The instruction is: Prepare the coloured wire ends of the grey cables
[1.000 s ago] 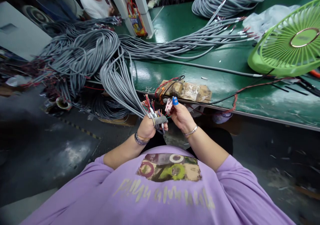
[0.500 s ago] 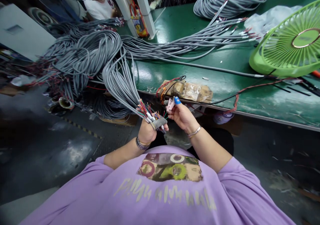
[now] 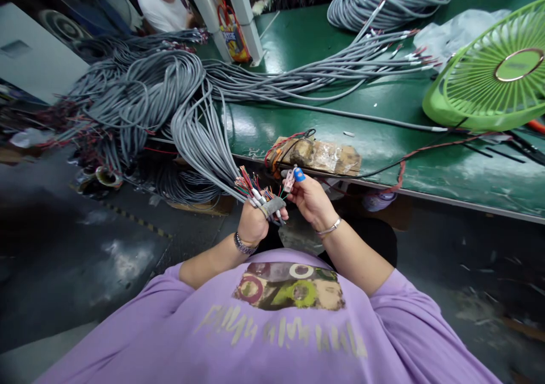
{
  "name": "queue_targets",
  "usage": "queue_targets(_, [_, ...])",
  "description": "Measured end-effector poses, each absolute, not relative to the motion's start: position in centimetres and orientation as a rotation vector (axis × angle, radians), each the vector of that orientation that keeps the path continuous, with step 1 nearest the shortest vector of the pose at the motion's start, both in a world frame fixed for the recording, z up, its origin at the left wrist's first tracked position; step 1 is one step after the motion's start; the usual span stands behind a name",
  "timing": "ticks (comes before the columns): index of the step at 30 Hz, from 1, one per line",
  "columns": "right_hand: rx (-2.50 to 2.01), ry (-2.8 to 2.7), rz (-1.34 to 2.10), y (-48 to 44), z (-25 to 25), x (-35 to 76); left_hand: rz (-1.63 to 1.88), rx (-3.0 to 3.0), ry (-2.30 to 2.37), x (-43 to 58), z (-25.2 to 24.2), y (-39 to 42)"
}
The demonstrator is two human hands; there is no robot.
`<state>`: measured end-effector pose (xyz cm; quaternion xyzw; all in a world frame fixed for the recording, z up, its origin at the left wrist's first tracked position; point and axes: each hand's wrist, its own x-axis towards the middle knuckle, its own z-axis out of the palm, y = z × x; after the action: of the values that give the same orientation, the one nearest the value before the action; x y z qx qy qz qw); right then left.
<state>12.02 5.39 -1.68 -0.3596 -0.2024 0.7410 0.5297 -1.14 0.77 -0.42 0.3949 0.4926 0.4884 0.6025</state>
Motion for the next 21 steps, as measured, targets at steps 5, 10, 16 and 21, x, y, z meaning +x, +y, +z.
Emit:
queue_targets(5, [-0.827, -0.474, 1.754, 5.5, -1.8, 11.9, 1.053, 0.915, 1.197, -1.1, -0.5, 0.9])
queue_targets(10, [-0.826, -0.478, 1.767, 5.3, -2.0, 11.8, 1.049, 0.953, 1.193, -1.1, -0.6, 1.0])
queue_targets(16, [-0.82, -0.442, 1.897, 5.0, -2.1, 12.1, 1.12, 0.97, 1.138, -1.7, -0.8, 0.3])
queue_targets(21, [-0.865, -0.509, 1.943, 5.3, -1.7, 12.4, 1.226, 0.96, 1.156, -1.9, -0.8, -0.1])
